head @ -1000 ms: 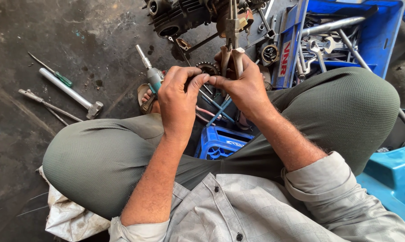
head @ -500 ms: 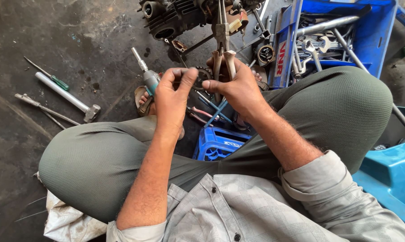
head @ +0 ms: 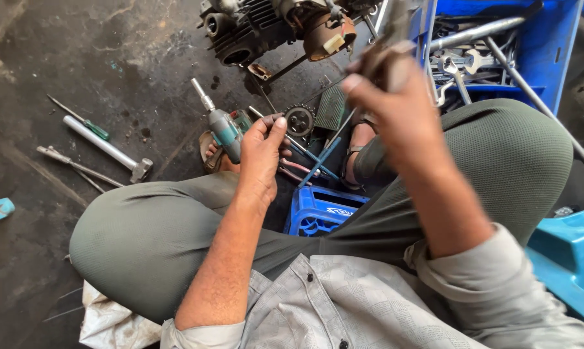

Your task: Repairing and disassembling components of a motorcycle engine on a workshop floor.

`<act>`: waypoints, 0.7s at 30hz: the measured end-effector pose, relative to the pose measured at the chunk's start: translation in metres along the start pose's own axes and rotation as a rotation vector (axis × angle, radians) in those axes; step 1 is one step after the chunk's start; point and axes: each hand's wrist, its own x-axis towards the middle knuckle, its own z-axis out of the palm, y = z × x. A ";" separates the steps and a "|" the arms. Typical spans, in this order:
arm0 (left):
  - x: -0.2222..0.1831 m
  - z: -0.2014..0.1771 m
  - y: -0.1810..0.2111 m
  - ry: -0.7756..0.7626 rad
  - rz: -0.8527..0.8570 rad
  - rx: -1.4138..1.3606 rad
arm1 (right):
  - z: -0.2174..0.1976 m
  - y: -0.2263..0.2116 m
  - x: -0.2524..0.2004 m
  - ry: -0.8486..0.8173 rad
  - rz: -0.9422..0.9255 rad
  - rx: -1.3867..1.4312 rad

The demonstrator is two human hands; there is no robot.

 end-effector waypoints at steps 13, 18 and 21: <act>0.088 0.072 -0.136 -0.006 -0.153 0.007 | -0.123 -0.049 0.039 0.286 -0.099 -0.625; 0.151 0.142 -0.183 0.047 -0.157 0.108 | -0.145 -0.036 0.060 0.414 0.065 -0.738; 0.186 0.176 -0.220 0.051 -0.230 0.127 | -0.160 -0.034 0.062 0.503 0.189 -0.827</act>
